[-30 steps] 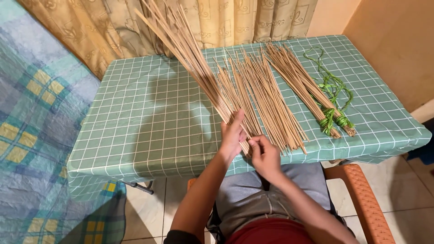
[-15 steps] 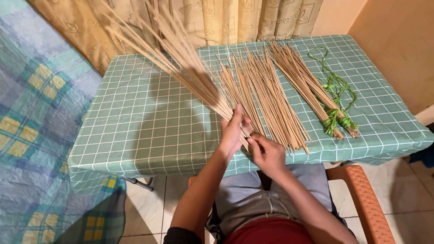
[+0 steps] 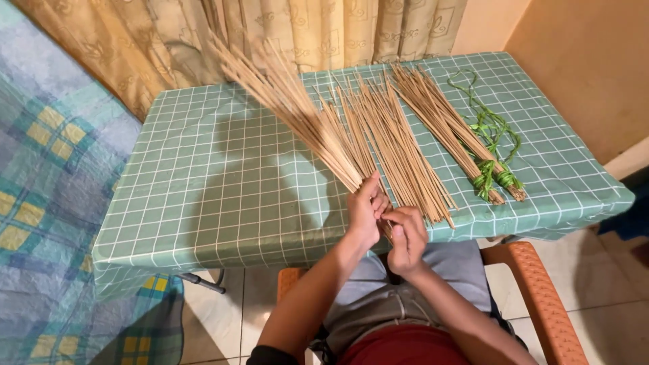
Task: The person is sorting and aligning thin wooden sticks on a table to form a broom bundle, then securing it with a green plastic tie.
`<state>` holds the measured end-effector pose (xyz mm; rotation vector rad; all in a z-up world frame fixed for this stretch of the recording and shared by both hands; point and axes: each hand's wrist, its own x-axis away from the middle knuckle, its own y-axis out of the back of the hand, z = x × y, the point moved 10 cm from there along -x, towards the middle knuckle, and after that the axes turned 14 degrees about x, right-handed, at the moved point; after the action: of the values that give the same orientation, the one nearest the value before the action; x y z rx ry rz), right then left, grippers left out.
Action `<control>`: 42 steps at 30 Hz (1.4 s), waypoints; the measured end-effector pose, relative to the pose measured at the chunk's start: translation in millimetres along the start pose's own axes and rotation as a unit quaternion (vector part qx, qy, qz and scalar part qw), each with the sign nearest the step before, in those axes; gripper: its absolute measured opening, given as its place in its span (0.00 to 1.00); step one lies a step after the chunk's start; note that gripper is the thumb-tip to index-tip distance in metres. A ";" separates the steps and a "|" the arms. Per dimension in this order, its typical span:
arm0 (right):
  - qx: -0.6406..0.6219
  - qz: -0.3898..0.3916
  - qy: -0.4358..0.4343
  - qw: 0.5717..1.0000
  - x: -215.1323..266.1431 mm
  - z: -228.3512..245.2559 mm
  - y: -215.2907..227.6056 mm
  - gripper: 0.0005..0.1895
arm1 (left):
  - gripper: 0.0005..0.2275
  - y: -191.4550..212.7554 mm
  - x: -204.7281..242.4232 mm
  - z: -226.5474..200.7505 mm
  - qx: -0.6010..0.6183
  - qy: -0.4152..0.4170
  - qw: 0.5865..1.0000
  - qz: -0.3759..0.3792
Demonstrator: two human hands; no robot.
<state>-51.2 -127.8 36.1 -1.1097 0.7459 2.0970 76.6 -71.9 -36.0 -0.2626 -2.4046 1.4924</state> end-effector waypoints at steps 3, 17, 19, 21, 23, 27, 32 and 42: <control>0.034 0.016 -0.036 0.999 4.4 -12.9 -3.0 0.08 | 0.21 5.2 -5.2 -1.5 -0.042 -0.018 0.999 -0.013; -0.069 0.281 -0.273 0.917 9.8 -39.0 -49.7 0.44 | 0.21 5.6 -9.4 -3.8 -0.005 0.019 0.999 0.045; -0.114 0.281 -0.333 0.893 17.0 -54.9 -53.7 0.46 | 0.22 1.0 -2.0 3.2 -0.011 0.020 0.998 0.052; -0.243 0.275 -0.379 0.849 25.6 -57.3 -62.1 0.51 | 0.22 0.9 2.2 13.4 -0.041 0.027 0.996 0.076; -0.262 0.261 -0.399 0.839 39.3 -73.8 -68.5 0.46 | 0.21 -3.8 3.5 10.8 -0.035 0.027 0.995 0.087; -0.229 0.230 -0.367 0.872 56.2 -101.2 -72.6 0.45 | 0.20 -18.3 5.3 6.3 0.021 0.079 0.990 0.116; -0.007 0.314 -0.375 0.872 38.9 -79.2 -54.8 0.40 | 0.24 -8.4 -1.3 10.3 -0.011 0.111 0.988 0.105; 0.262 0.404 -0.282 0.830 26.2 -79.9 -31.7 0.28 | 0.15 -72.8 32.4 -52.2 -0.288 -0.091 0.935 0.189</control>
<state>0.5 -158.6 -30.6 0.2127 1.5204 2.4247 64.3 -50.4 56.0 -0.7805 -3.0329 0.9191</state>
